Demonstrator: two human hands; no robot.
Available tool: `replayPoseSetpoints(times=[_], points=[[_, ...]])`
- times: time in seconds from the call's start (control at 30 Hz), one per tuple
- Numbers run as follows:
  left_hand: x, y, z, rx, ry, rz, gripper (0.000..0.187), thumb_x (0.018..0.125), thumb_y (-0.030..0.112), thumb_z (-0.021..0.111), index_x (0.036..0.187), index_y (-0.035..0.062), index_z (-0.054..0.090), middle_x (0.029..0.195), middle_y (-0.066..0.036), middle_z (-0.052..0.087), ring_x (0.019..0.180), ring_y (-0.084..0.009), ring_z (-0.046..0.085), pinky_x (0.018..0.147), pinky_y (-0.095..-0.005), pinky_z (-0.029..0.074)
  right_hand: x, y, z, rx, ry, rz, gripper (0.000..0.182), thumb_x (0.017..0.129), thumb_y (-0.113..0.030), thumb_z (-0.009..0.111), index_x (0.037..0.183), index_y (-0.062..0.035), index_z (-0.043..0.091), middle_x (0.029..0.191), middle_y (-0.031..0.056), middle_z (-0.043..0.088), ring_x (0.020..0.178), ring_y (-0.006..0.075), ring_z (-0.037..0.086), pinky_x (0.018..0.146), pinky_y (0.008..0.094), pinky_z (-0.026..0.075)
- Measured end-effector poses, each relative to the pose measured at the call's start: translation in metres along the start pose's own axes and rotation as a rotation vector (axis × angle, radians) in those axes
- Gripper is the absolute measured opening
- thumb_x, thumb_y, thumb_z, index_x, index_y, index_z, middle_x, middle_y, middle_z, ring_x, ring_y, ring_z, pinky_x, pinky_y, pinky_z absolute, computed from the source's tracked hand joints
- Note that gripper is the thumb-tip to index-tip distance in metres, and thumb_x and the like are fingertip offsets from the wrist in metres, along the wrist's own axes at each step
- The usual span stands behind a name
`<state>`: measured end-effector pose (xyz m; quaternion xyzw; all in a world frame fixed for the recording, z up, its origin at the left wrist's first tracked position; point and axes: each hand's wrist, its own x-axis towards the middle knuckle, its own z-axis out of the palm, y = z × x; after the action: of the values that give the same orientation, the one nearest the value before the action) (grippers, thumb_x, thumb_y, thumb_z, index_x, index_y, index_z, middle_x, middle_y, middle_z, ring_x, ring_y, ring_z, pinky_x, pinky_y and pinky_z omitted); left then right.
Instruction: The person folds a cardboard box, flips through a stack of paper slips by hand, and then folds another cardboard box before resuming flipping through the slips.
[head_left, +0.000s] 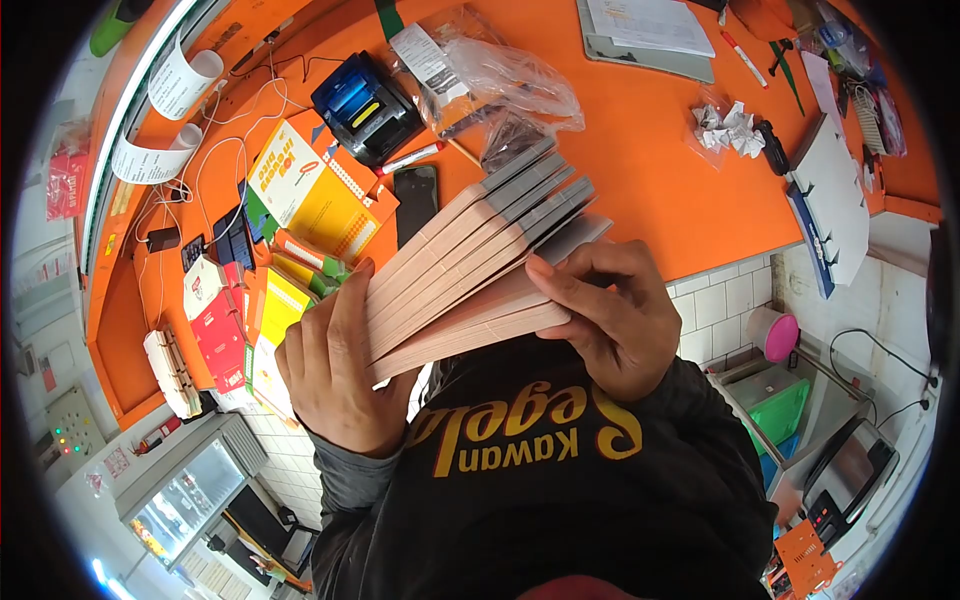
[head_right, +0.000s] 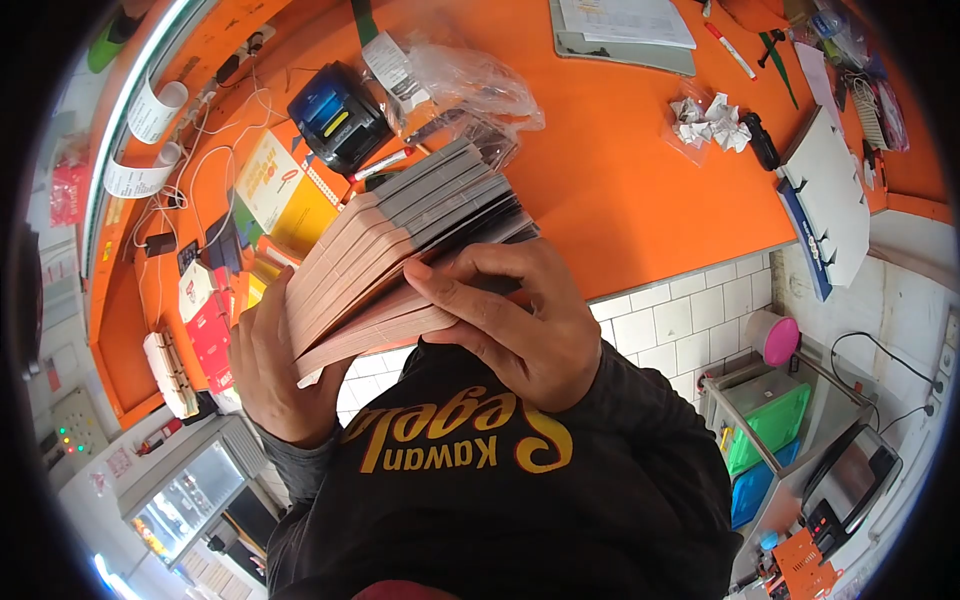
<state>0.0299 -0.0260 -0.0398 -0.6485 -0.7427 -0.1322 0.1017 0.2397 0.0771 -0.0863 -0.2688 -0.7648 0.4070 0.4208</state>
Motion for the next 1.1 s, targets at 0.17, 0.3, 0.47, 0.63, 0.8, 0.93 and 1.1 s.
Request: replayPoseSetpoints(times=[0.17, 0.3, 0.47, 0.63, 0.8, 0.93, 1.1], points=[[0.003, 0.002, -0.006, 0.011, -0.055, 0.021, 0.084, 0.062, 0.033, 0.090, 0.130, -0.0022, 0.056, 0.120, -0.014, 0.065, 0.093, -0.0339, 0.061, 0.079, -0.0435, 0.046, -0.003, 0.006, 0.009, 0.106, 0.099, -0.022, 0.049, 0.073, -0.004, 0.082, 0.120, -0.0060, 0.070, 0.111, 0.0102, 0.059, 0.090, 0.0190, 0.062, 0.073, 0.0285, 0.056], [0.004, 0.002, -0.006, 0.011, -0.040, 0.023, 0.084, 0.062, 0.034, 0.090, 0.130, -0.0015, 0.056, 0.111, -0.014, 0.066, 0.089, -0.0333, 0.061, 0.077, -0.0428, 0.046, -0.003, 0.010, 0.006, 0.040, 0.076, -0.079, 0.040, 0.081, -0.016, 0.079, 0.116, -0.0042, 0.064, 0.109, 0.0141, 0.060, 0.084, 0.0158, 0.061, 0.069, 0.0254, 0.051], [0.004, 0.002, -0.006, 0.006, -0.036, 0.025, 0.084, 0.061, 0.033, 0.090, 0.130, -0.0009, 0.056, 0.108, -0.015, 0.065, 0.088, -0.0331, 0.061, 0.076, -0.0423, 0.045, 0.001, -0.003, 0.000, -0.009, 0.035, 0.024, 0.045, 0.078, -0.012, 0.079, 0.121, -0.0062, 0.067, 0.108, 0.0097, 0.058, 0.087, 0.0166, 0.059, 0.070, 0.0266, 0.052], [0.004, 0.002, -0.006, -0.005, -0.030, 0.029, 0.085, 0.061, 0.032, 0.091, 0.131, -0.0003, 0.056, 0.107, -0.015, 0.065, 0.088, -0.0330, 0.061, 0.076, -0.0423, 0.045, 0.001, -0.003, 0.001, 0.000, 0.000, 0.038, 0.053, 0.075, -0.007, 0.079, 0.127, -0.0089, 0.068, 0.105, 0.0057, 0.057, 0.092, 0.0184, 0.057, 0.072, 0.0280, 0.053], [0.004, 0.001, -0.005, -0.004, -0.023, 0.030, 0.086, 0.060, 0.032, 0.091, 0.132, 0.0000, 0.056, 0.106, -0.014, 0.065, 0.088, -0.0329, 0.061, 0.076, -0.0423, 0.045, 0.000, 0.000, 0.003, 0.028, 0.027, 0.023, 0.050, 0.075, -0.006, 0.079, 0.124, -0.0080, 0.069, 0.106, 0.0054, 0.057, 0.091, 0.0181, 0.058, 0.071, 0.0279, 0.054], [0.003, 0.001, -0.005, -0.004, -0.025, 0.034, 0.086, 0.061, 0.033, 0.091, 0.132, -0.0001, 0.056, 0.106, -0.014, 0.065, 0.088, -0.0329, 0.061, 0.076, -0.0424, 0.046, -0.001, 0.001, 0.004, 0.029, 0.035, 0.016, 0.050, 0.074, -0.006, 0.080, 0.123, -0.0077, 0.070, 0.106, 0.0054, 0.057, 0.091, 0.0181, 0.058, 0.070, 0.0277, 0.054], [0.004, 0.002, -0.006, 0.002, -0.031, 0.033, 0.085, 0.061, 0.032, 0.090, 0.131, -0.0005, 0.056, 0.108, -0.014, 0.065, 0.088, -0.0330, 0.061, 0.076, -0.0423, 0.045, 0.000, 0.000, 0.004, 0.018, 0.043, 0.013, 0.049, 0.073, -0.006, 0.081, 0.121, -0.0076, 0.071, 0.106, 0.0054, 0.058, 0.089, 0.0175, 0.059, 0.070, 0.0272, 0.054]])
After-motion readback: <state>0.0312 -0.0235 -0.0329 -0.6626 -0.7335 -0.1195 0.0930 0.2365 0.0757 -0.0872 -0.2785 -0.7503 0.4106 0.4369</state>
